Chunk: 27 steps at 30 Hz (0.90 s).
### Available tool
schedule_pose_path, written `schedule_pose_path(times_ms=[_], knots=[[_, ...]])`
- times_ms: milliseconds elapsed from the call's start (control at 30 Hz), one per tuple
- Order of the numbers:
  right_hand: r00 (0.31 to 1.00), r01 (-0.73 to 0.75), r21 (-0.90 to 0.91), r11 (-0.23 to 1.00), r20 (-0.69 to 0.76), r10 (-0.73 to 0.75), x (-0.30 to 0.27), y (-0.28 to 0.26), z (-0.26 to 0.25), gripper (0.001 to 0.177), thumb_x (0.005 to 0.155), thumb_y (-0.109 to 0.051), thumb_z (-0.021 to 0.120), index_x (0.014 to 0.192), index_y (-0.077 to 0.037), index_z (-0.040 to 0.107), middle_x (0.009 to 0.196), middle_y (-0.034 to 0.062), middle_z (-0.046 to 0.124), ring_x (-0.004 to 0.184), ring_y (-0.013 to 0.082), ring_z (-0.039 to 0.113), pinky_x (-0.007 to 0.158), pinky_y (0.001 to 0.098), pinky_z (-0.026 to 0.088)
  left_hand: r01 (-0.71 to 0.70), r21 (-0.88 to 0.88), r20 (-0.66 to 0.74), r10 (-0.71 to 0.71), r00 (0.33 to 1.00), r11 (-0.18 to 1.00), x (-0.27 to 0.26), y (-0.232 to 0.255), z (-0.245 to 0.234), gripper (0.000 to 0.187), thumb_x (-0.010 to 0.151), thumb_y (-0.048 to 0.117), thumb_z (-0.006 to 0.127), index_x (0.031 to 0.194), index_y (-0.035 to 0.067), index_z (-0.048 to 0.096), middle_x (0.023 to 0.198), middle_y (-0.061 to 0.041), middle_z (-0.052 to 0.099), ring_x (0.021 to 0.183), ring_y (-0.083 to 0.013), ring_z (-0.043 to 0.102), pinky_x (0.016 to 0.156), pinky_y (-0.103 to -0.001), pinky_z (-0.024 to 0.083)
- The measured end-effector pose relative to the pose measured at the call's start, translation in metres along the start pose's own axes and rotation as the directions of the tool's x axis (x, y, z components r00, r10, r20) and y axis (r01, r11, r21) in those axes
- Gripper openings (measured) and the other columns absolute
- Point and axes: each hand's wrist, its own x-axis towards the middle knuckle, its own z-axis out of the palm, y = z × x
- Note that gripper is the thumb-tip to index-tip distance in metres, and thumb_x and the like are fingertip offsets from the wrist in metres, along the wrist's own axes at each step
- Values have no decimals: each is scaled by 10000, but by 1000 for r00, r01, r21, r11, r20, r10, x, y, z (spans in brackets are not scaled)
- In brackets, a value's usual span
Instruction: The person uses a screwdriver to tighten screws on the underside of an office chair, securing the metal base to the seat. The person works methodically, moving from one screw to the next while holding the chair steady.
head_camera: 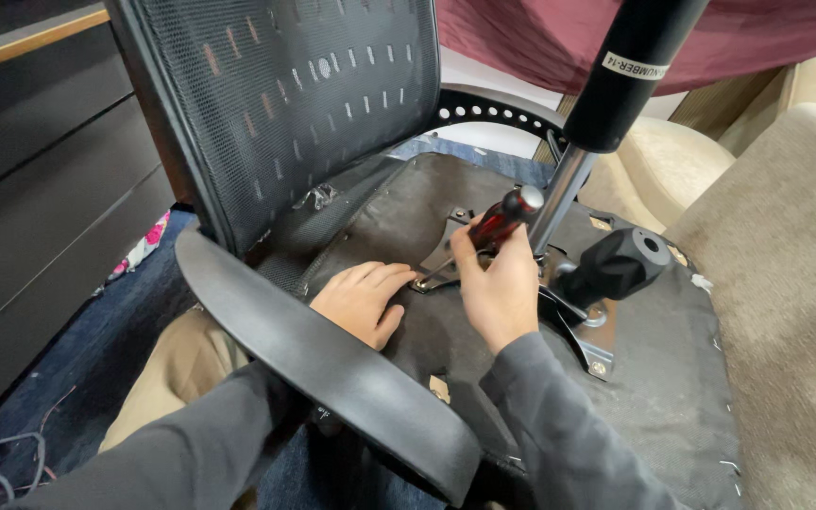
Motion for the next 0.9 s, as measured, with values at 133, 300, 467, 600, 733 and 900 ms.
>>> schedule_pose_path(times_ms=[133, 300, 467, 600, 733, 900], knots=[[945, -327, 360, 874, 117, 305, 14, -2, -12, 346, 955, -172, 603, 1271, -77, 498, 1059, 74, 680, 585, 125, 587, 461, 266, 428, -32, 21, -4, 32, 999, 999, 1, -1, -2, 477, 895, 205, 612, 1361, 107, 580, 1424, -60, 587, 1321, -266, 514, 1088, -431, 392], [989, -145, 156, 977, 14, 144, 8, 7, -21, 361, 954, -199, 687, 1231, -11, 552, 1080, 118, 741, 670, 127, 583, 590, 263, 470, -12, 34, 7, 11, 1000, 999, 3, 4, -4, 475, 881, 195, 628, 1349, 127, 580, 1414, -47, 597, 1322, -265, 515, 1083, -437, 388], [998, -27, -321, 947, -63, 7, 10, 6, -23, 423, 939, -315, 840, 1118, -7, 612, 1008, 120, 753, 851, 109, 666, 770, 248, 494, 15, -8, 33, -15, 999, 1000, 4, 10, -9, 526, 886, 164, 619, 1409, 181, 565, 1372, -31, 614, 1302, -239, 533, 1084, -432, 397], [971, -239, 128, 963, 32, 237, 9, 0, -21, 345, 940, -250, 697, 1145, -35, 523, 989, 120, 688, 627, 154, 607, 548, 290, 496, 29, -1, 38, -28, 999, 1000, 5, 12, -11, 526, 877, 167, 635, 1398, 207, 575, 1364, -30, 619, 1286, -243, 537, 1057, -430, 409], [981, -193, 237, 952, 62, 184, -1, -4, -28, 252, 1014, -218, 638, 1139, -17, 553, 1022, 101, 733, 699, 115, 641, 592, 264, 532, 4, 9, 36, -4, 999, 1000, 6, 13, -12, 549, 877, 165, 634, 1419, 208, 555, 1339, -42, 631, 1272, -244, 548, 1062, -429, 412], [991, -34, 356, 934, -110, 78, -11, -33, -37, 273, 1038, -177, 609, 1229, -27, 483, 1018, 87, 707, 721, 114, 633, 609, 252, 542, 44, -45, 80, -40, 996, 998, 3, 11, -17, 639, 903, 147, 596, 1522, 164, 437, 1311, -95, 634, 1268, -270, 543, 1068, -443, 399]])
